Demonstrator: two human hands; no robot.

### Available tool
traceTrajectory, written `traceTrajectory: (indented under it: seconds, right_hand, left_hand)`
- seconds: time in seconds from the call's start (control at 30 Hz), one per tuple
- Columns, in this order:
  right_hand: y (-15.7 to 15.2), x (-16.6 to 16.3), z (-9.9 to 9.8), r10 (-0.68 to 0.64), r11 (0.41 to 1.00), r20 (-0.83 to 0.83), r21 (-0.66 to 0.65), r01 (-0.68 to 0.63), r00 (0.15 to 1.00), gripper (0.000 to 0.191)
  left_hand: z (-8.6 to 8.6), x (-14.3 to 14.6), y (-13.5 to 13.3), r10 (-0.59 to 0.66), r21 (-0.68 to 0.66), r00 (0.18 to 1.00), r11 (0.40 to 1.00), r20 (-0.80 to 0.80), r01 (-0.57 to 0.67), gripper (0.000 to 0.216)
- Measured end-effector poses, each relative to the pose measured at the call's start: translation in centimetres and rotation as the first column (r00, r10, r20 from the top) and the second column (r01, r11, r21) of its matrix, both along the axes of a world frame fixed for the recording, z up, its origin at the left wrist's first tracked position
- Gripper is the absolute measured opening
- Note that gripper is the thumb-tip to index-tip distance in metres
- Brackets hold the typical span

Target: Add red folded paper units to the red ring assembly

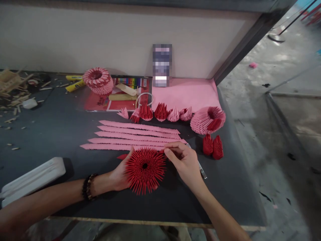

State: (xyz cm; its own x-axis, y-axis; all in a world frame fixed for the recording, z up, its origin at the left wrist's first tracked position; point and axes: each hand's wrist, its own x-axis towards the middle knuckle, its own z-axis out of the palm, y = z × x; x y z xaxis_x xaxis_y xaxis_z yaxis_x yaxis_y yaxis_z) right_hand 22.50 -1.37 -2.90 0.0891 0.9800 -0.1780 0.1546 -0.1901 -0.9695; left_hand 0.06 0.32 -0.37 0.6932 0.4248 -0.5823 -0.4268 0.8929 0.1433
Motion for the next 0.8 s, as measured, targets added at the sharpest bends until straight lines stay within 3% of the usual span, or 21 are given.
traceTrajectory:
  seconds: [0.2, 0.4, 0.8]
  right_hand:
    - [0.0, -0.1, 0.1, 0.018, 1.0, 0.023, 0.007, -0.018, 1.0, 0.026]
    - [0.0, -0.2, 0.3, 0.022, 1.0, 0.01, 0.003, -0.022, 1.0, 0.025]
    - [0.0, -0.4, 0.8, 0.066, 0.997, -0.009, -0.035, -0.067, 0.998, 0.02]
  left_hand:
    - [-0.6, -0.2, -0.1, -0.055, -0.025, 0.998, 0.998, -0.029, 0.054, 0.072]
    - [-1.7, -0.3, -0.4, -0.071, 0.049, 0.997, 0.996, -0.015, 0.071, 0.063]
    - [-1.1, 0.1, -0.3, -0.046, 0.089, 0.994, 0.995, -0.104, 0.055, 0.062]
